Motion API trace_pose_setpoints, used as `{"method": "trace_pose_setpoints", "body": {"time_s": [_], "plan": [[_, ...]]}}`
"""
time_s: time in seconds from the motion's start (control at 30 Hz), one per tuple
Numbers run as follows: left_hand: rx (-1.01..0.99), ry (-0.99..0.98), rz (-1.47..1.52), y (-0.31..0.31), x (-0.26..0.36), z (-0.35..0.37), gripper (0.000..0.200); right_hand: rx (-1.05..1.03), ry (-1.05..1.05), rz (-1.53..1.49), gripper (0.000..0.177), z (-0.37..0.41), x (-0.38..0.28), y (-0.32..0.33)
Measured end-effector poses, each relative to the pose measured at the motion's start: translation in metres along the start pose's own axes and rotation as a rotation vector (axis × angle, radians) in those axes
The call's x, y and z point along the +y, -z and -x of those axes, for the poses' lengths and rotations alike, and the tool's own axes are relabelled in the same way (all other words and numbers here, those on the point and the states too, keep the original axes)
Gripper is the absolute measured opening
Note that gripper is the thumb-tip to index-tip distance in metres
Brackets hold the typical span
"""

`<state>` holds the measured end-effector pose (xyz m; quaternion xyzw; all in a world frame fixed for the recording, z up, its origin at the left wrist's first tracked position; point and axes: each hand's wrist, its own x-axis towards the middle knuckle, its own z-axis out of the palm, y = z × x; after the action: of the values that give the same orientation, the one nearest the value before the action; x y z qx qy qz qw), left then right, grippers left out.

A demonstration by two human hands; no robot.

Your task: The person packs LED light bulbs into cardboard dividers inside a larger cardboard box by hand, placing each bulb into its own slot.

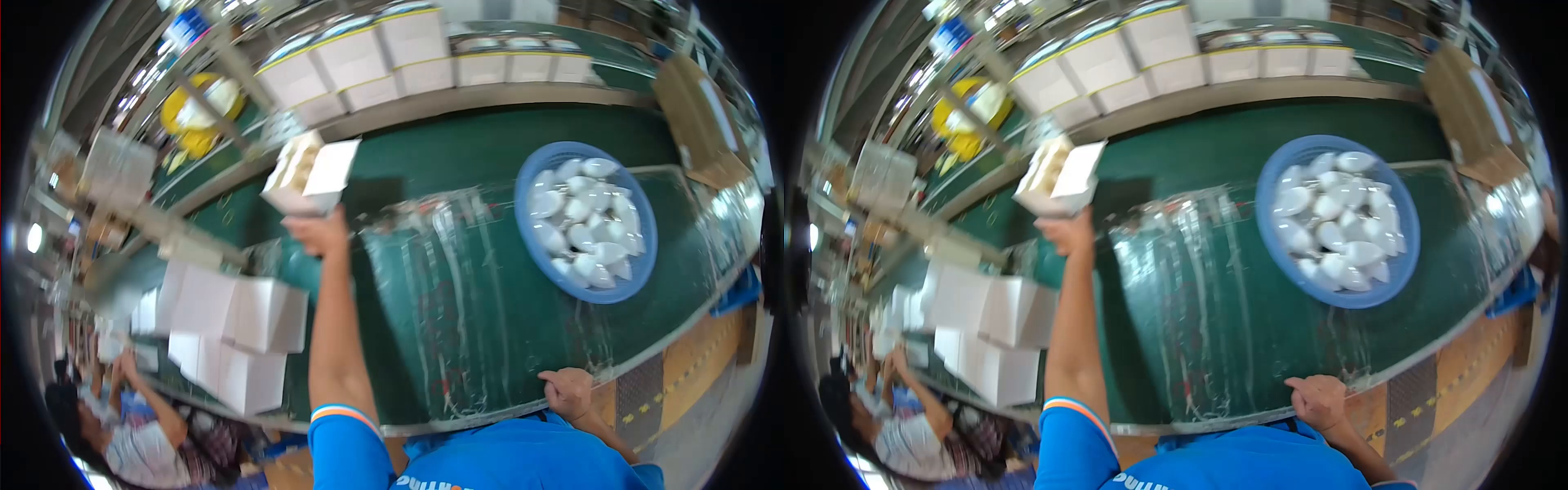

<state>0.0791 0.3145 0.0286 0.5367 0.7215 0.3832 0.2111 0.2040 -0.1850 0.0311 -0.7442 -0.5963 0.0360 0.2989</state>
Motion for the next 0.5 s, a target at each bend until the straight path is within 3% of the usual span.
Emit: {"method": "trace_pose_setpoints", "body": {"time_s": [0.13, 0.17, 0.23, 0.27, 0.33, 0.37, 0.43, 0.5], "plan": [[-0.156, -0.343, 0.168, 0.014, -0.021, 0.054, 0.094, 0.113, -0.021, 0.007, 0.021, 0.006, 0.007, -0.011], [-0.179, -0.536, 0.185, 0.022, -0.029, 0.072, 0.087, 0.092, 0.021, -0.037, 0.021, 0.005, 0.006, -0.011], [-0.485, -0.484, 0.429, 0.072, -0.018, 0.099, 0.077, 0.086, -0.019, -0.031, 0.022, 0.003, 0.006, -0.008], [-0.467, -0.486, 0.425, 0.097, -0.010, 0.104, 0.077, 0.083, 0.000, -0.036, 0.021, 0.001, 0.004, -0.007], [-0.346, -0.977, 0.258, 0.157, 0.003, 0.100, 0.057, 0.085, 0.004, -0.044, 0.021, 0.000, 0.005, -0.006], [-0.102, -1.078, 0.195, 0.181, 0.011, 0.087, 0.044, 0.082, -0.004, -0.048, 0.020, 0.002, 0.005, -0.007], [0.288, -1.173, -0.087, 0.243, 0.020, 0.046, 0.054, 0.094, 0.001, -0.048, 0.020, 0.001, 0.005, -0.008], [0.551, -1.059, -0.198, 0.289, 0.003, -0.014, 0.073, 0.107, 0.003, -0.044, 0.020, 0.002, 0.005, -0.009]]}}
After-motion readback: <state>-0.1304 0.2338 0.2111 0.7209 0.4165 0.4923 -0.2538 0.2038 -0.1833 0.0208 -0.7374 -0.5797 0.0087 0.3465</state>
